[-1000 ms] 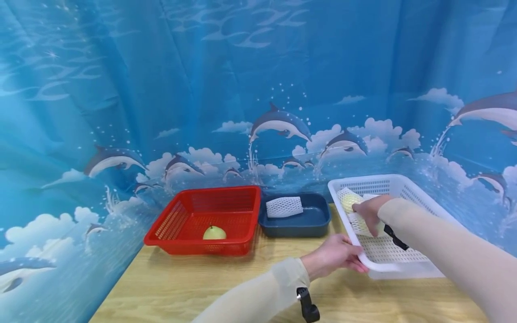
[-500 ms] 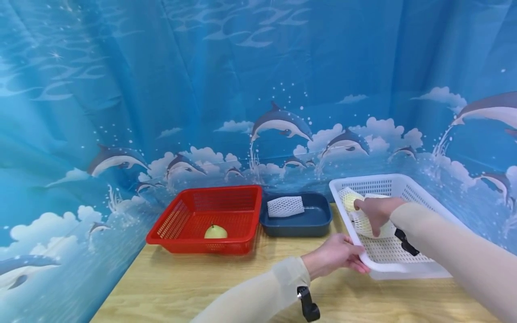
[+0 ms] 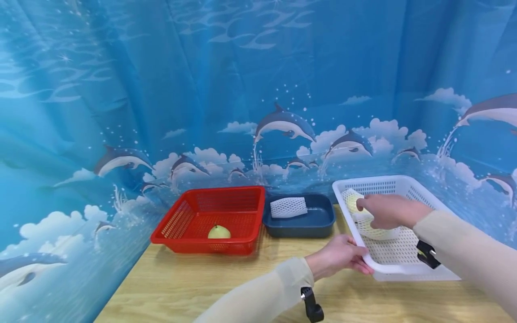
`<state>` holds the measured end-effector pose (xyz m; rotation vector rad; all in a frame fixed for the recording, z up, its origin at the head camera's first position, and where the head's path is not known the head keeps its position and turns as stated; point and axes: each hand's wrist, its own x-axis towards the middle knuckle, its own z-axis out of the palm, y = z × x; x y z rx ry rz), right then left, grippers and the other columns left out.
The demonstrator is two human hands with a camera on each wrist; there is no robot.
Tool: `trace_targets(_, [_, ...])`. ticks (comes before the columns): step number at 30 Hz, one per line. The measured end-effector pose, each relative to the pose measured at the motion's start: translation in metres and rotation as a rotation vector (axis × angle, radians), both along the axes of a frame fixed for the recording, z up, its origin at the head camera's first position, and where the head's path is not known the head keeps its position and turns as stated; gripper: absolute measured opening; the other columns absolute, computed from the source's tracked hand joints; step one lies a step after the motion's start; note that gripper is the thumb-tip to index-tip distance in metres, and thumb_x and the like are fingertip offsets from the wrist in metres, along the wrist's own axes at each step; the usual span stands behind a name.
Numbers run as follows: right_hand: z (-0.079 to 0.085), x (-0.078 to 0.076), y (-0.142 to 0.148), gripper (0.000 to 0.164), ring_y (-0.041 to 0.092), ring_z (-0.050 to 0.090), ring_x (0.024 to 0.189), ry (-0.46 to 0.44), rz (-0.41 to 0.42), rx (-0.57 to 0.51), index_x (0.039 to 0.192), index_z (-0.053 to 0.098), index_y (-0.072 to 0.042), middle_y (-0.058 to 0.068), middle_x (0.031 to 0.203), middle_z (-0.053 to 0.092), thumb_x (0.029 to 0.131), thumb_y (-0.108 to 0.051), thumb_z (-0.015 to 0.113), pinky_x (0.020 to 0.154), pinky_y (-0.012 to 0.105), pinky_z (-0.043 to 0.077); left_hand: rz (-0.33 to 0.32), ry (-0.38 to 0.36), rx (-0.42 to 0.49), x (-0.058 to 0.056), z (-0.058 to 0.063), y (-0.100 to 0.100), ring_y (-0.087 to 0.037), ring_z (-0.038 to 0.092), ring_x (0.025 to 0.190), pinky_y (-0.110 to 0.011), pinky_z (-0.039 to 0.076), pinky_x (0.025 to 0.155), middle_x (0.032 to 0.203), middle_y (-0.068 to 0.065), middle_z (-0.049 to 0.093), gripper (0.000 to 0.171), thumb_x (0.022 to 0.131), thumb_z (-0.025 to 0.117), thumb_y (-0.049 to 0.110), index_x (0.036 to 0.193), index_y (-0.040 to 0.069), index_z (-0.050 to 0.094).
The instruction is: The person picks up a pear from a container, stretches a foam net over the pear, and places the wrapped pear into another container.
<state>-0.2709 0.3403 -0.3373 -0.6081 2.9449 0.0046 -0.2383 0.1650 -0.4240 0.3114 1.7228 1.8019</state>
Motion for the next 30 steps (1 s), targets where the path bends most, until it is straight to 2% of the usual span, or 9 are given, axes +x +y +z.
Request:
trace_targets(3, [0.001, 0.014, -0.004, 0.036, 0.02, 0.067, 0.089, 0.092, 0.018, -0.014, 0.114, 0.064, -0.012, 0.009, 0.109, 0.068, 0.082, -0.016, 0.081, 0.072, 0.043, 0.057, 0.002, -0.003, 0.0, 0.001, -0.001, 0.001, -0.055, 0.065, 0.098, -0.036, 0.062, 0.067, 0.075, -0.03, 0.07, 0.013, 0.096, 0.062, 0.0, 0.085, -0.004, 0.068])
trace_targets(9, [0.001, 0.039, -0.013, 0.031, 0.001, 0.058, 0.071, 0.243, 0.051, -0.052, 0.11, 0.067, -0.018, -0.005, 0.101, 0.067, 0.083, -0.02, 0.08, 0.06, 0.028, 0.053, 0.016, 0.016, 0.016, 0.003, -0.003, 0.001, -0.056, 0.065, 0.096, -0.034, 0.061, 0.064, 0.074, -0.03, 0.07, 0.015, 0.095, 0.063, 0.002, 0.082, -0.002, 0.068])
trace_targets(15, [0.004, 0.057, -0.02, 0.025, -0.004, 0.054, 0.068, 0.277, 0.042, -0.094, 0.108, 0.067, -0.024, -0.007, 0.103, 0.069, 0.086, -0.022, 0.077, 0.057, 0.024, 0.047, 0.06, 0.041, 0.045, 0.004, -0.008, 0.001, -0.057, 0.065, 0.092, -0.032, 0.06, 0.058, 0.07, -0.028, 0.069, 0.013, 0.093, 0.064, 0.003, 0.08, 0.0, 0.065])
trace_targets(19, [0.001, 0.069, -0.025, 0.022, -0.004, 0.056, 0.071, 0.307, 0.039, -0.136, 0.107, 0.067, -0.027, -0.01, 0.106, 0.07, 0.087, -0.023, 0.076, 0.056, 0.022, 0.046, 0.071, 0.064, 0.05, 0.005, -0.011, -0.003, -0.059, 0.065, 0.09, -0.033, 0.06, 0.055, 0.065, -0.022, 0.068, 0.012, 0.092, 0.064, 0.005, 0.08, 0.004, 0.064])
trace_targets(22, [-0.003, 0.077, -0.031, 0.018, -0.005, 0.056, 0.073, 0.338, 0.058, -0.187, 0.103, 0.068, -0.027, -0.012, 0.102, 0.069, 0.088, -0.021, 0.075, 0.056, 0.021, 0.047, 0.075, 0.089, 0.048, 0.006, -0.013, -0.01, -0.059, 0.065, 0.087, -0.034, 0.059, 0.054, 0.062, -0.015, 0.066, 0.004, 0.092, 0.064, 0.005, 0.089, 0.004, 0.061])
trace_targets(24, [-0.005, 0.081, -0.036, 0.018, -0.007, 0.054, 0.071, 0.353, 0.072, -0.223, 0.102, 0.067, -0.028, -0.012, 0.1, 0.069, 0.088, -0.019, 0.075, 0.056, 0.02, 0.046, 0.078, 0.104, 0.042, 0.007, -0.012, -0.017, -0.059, 0.066, 0.084, -0.034, 0.059, 0.054, 0.063, -0.013, 0.065, 0.007, 0.091, 0.063, 0.003, 0.096, 0.004, 0.058])
trace_targets(27, [-0.011, 0.086, -0.044, 0.02, -0.008, 0.053, 0.07, 0.385, 0.099, -0.269, 0.102, 0.067, -0.028, -0.013, 0.098, 0.069, 0.088, -0.017, 0.075, 0.055, 0.019, 0.046, 0.082, 0.123, 0.022, 0.009, -0.01, -0.029, -0.054, 0.069, 0.077, -0.035, 0.06, 0.055, 0.064, -0.013, 0.065, 0.018, 0.088, 0.061, 0.0, 0.104, 0.005, 0.054])
trace_targets(30, [-0.016, 0.09, -0.052, 0.022, -0.009, 0.054, 0.073, 0.419, 0.12, -0.302, 0.103, 0.068, -0.028, -0.016, 0.096, 0.068, 0.086, -0.015, 0.076, 0.057, 0.019, 0.048, 0.08, 0.144, 0.006, 0.01, -0.007, -0.043, -0.04, 0.07, 0.065, -0.035, 0.059, 0.055, 0.065, -0.012, 0.065, 0.023, 0.086, 0.06, -0.002, 0.106, 0.007, 0.054])
